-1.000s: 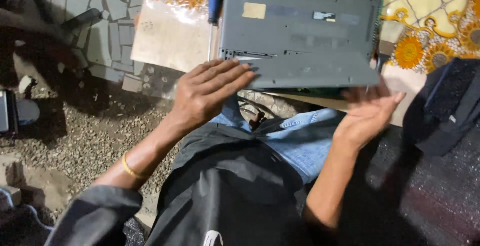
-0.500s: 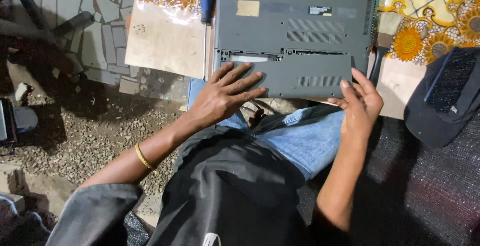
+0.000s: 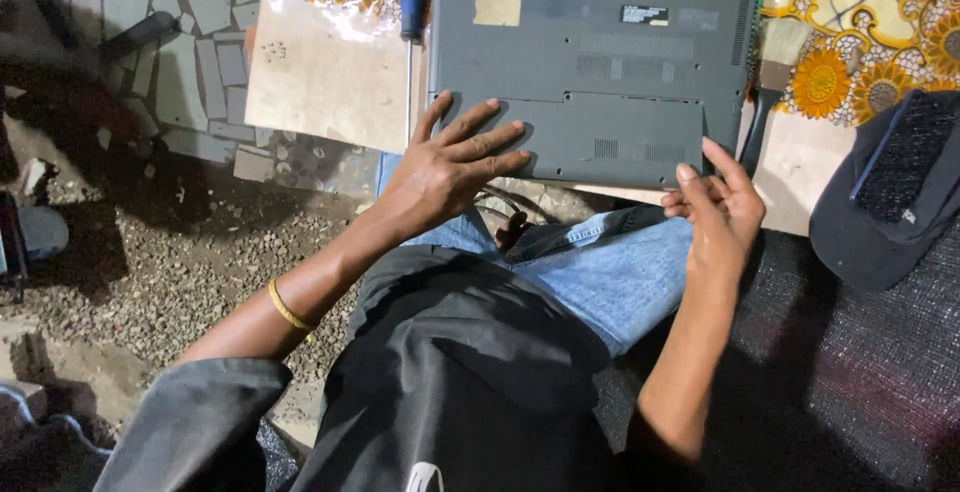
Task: Disassembling a laptop by removing the optical drive and back casing panels using a screwdriver.
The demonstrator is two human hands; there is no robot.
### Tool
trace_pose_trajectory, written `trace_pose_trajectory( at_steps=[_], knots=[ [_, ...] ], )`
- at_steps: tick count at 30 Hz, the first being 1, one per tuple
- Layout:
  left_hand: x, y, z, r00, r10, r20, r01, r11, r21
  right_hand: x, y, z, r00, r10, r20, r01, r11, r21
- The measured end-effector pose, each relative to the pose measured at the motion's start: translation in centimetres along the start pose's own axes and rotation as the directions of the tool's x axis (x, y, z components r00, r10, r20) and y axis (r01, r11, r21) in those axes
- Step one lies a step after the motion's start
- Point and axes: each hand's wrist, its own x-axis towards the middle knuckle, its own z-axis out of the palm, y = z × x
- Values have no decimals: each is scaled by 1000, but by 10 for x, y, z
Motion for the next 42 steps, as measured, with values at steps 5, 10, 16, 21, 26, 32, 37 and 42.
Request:
trace_pose_trajectory(
  at_steps=[5, 10, 16, 21, 26, 32, 37, 42],
  knots=[
    [0, 2, -2, 1000, -10, 17, 10, 1000, 6, 4, -7, 3, 1000, -26, 11, 26, 1000, -12],
    [3, 0, -9, 999, -2, 45, 1, 1000, 25, -3, -41, 14, 998, -7, 54, 18, 977, -214],
    [1, -1, -3, 999, -17, 39, 15, 999, 51, -4, -55, 10, 984, 69, 167, 19, 879, -476],
    [-4, -4, 4, 999, -38, 12, 37, 999, 25, -11, -37, 18, 994, -13, 107, 60, 892, -447],
    [-1, -4, 5, 998, -22, -65, 20, 999, -33, -16, -18, 17, 997, -64, 51, 78, 932, -355],
    [4, 6, -4, 993, -43, -108, 27, 989, -145, 1, -11, 15, 994, 81, -71, -81, 997, 7],
    [3, 6, -15, 987, -74, -144, 39, 972, -230, 15, -32, 17, 983, 162, -90, -128, 945, 301],
    [18, 22, -58, 800, -593, -90, 406, 645, -647, 4, -69, 29, 994, 94, 49, -104, 946, 308]
  ],
)
